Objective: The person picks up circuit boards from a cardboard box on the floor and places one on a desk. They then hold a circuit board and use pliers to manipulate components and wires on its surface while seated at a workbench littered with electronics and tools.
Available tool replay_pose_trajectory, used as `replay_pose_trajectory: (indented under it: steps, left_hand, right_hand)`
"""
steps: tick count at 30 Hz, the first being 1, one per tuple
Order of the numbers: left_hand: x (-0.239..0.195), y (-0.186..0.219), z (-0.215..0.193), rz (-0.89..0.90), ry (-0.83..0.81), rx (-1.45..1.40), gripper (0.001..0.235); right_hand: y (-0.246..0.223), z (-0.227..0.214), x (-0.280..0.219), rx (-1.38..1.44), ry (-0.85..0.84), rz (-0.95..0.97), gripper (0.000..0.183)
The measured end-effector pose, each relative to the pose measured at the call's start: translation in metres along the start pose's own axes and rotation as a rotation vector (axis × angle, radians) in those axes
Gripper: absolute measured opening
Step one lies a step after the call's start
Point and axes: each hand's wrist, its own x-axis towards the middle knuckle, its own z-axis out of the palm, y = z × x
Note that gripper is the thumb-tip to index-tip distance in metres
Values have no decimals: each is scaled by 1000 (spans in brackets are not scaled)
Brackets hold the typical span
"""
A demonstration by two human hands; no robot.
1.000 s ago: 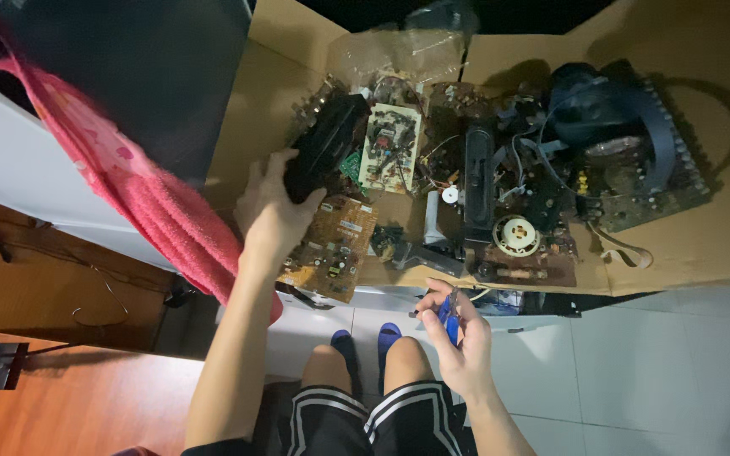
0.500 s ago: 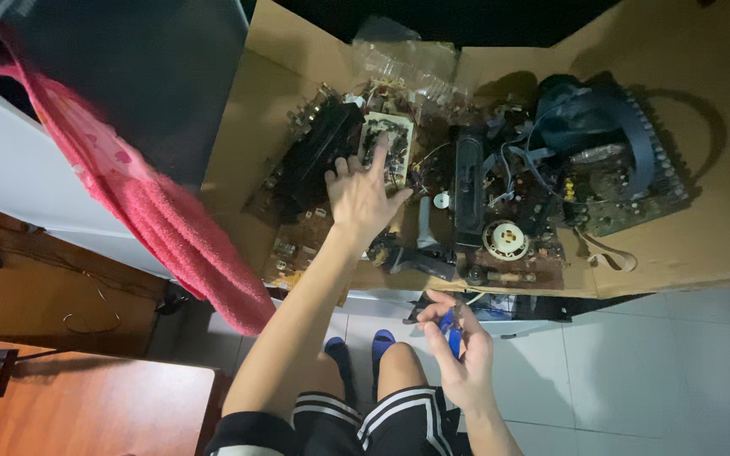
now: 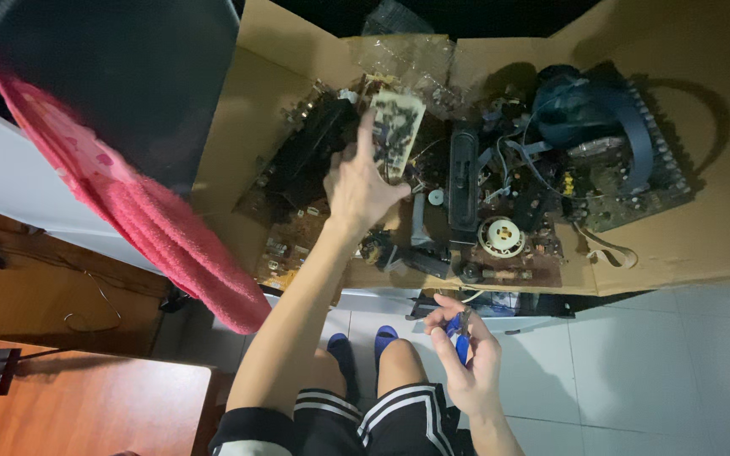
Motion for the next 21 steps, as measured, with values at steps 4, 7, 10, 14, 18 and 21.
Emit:
replay_pose_trajectory:
  steps: [4,7,10,14,18,21]
  left_hand:
    - [-4,5,-17,-67,57,-315,109]
    - [-1,2,-14,-47,115,-395,113]
    - [5,2,-7,74,243,-476,108]
    - [12,9,-5,52,348,-853,112]
    - [12,14,-6,155,431,-1227,102]
    - [8,11,-8,134,446,-1275,104]
  right_hand:
    - [2,-1,2,-36,6,0,37]
    - [4,2,4,-20,6,9,38]
    - [6,3,6,-54,4,18,38]
    - [12,3,7,-53,19,21,38]
    - [11,6,9,-33,27,10,37]
    - [7,11,9,-77,28,-22,37]
